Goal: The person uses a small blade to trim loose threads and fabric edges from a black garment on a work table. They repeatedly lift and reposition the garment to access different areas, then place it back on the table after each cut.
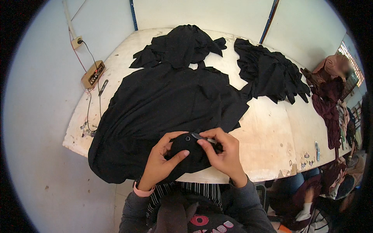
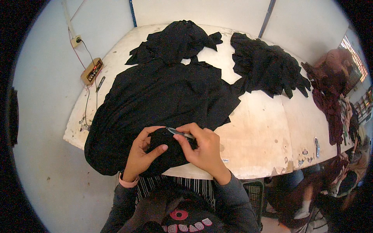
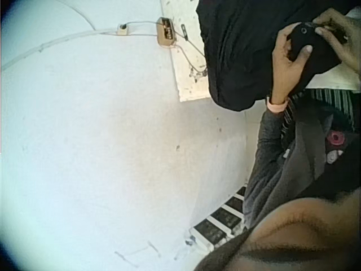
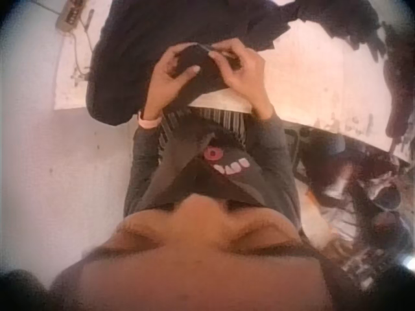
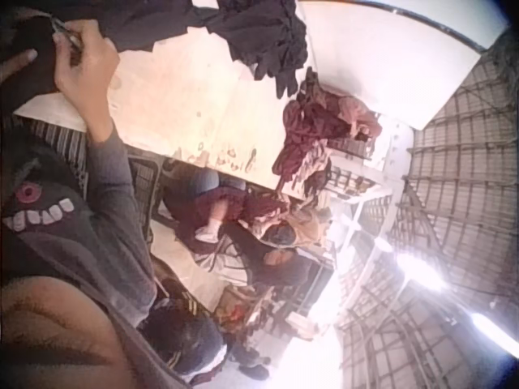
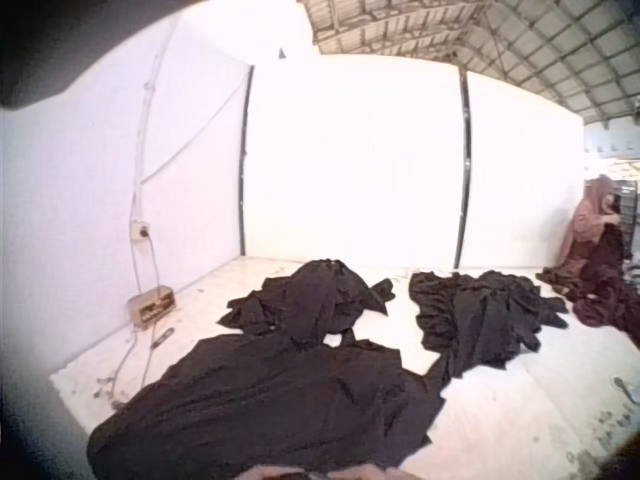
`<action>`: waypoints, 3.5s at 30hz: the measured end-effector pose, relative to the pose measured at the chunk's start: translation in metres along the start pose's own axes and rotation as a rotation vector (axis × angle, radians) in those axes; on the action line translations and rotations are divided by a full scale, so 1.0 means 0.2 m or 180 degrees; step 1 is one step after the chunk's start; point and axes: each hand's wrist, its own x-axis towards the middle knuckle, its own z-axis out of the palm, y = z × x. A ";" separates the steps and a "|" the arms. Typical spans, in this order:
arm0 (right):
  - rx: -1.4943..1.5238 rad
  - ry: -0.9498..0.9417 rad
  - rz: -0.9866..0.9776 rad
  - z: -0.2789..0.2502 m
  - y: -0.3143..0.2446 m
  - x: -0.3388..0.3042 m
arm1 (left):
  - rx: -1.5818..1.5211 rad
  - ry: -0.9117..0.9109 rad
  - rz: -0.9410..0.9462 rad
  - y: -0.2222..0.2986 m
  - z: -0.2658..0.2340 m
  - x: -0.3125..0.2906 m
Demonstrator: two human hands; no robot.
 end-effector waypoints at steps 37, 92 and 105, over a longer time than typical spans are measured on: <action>0.3174 -0.0389 0.1840 0.07 0.15 -0.18 | -0.4724 0.0497 -0.0050 -0.39 -0.19 -0.06; -0.1280 0.0445 -0.0963 -0.02 -0.14 -0.16 | -0.1558 -0.0389 -0.0417 -0.27 0.11 -0.15; 0.1294 0.0371 -0.0271 -0.05 -0.08 -0.22 | -0.1039 -0.0707 -0.0341 -0.21 0.09 -0.14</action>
